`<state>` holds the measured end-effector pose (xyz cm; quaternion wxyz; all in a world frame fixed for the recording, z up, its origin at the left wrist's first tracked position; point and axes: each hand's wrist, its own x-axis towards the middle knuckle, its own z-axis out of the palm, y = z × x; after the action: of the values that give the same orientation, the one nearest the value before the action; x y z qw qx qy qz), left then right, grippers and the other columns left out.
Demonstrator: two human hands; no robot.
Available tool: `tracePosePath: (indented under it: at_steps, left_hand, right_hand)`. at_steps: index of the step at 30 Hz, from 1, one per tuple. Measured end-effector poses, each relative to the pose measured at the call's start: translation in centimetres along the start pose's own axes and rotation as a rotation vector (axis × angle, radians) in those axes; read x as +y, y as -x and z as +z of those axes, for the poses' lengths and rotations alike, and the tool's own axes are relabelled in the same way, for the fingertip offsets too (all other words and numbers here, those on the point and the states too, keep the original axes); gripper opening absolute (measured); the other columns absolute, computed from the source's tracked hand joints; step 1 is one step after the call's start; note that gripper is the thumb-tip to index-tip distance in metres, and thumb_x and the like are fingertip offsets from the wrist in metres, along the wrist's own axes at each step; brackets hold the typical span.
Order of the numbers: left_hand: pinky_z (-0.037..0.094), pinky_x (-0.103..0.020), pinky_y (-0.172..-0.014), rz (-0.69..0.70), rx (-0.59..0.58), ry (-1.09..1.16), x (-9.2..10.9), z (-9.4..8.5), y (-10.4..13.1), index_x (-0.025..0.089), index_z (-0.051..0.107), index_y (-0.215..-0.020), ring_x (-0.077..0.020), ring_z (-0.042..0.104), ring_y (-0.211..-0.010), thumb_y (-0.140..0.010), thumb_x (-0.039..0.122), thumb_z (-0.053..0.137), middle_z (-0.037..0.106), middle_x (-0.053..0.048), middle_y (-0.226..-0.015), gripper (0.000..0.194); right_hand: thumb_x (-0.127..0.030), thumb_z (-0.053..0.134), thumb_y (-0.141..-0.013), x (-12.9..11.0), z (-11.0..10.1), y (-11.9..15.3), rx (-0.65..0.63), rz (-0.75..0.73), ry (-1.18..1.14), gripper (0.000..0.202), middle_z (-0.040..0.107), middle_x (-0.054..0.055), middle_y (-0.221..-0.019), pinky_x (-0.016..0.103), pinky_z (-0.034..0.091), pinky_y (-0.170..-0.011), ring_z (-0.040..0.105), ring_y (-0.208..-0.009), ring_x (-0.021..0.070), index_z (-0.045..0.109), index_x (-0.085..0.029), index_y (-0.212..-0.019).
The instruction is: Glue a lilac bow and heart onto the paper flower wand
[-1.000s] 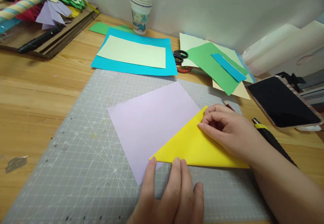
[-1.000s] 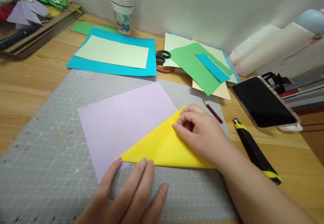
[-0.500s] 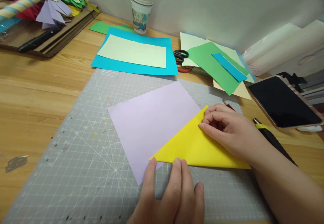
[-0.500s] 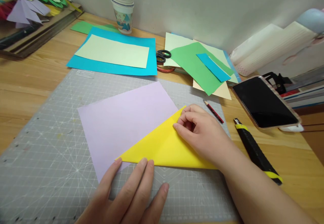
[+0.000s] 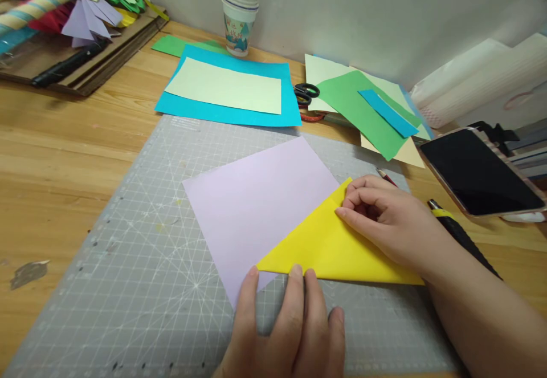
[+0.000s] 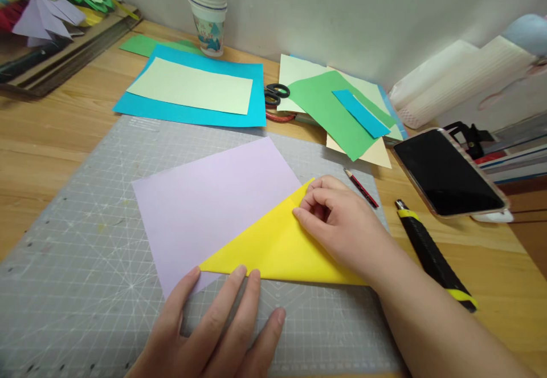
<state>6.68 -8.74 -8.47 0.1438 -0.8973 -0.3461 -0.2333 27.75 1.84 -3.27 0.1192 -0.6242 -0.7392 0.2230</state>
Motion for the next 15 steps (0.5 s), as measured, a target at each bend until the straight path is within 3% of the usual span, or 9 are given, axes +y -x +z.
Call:
tracePosePath:
  at_steps: [15]
  left_hand:
    - [0.031, -0.054, -0.107, 0.056, -0.102, -0.016, -0.7, -1.2, -0.4, 0.024, 0.051, -0.121, -0.0243, 0.052, -0.115, -0.088, 0.041, 0.050, 0.062, -0.006, -0.118, 0.037]
  right_hand:
    - [-0.031, 0.056, -0.081, -0.1, -0.1, -0.2, -0.005, 0.000, -0.007, 0.020, 0.053, 0.004, -0.084, 0.028, 0.041, -0.051, 0.050, -0.061, 0.0130, 0.055, -0.021, -0.064]
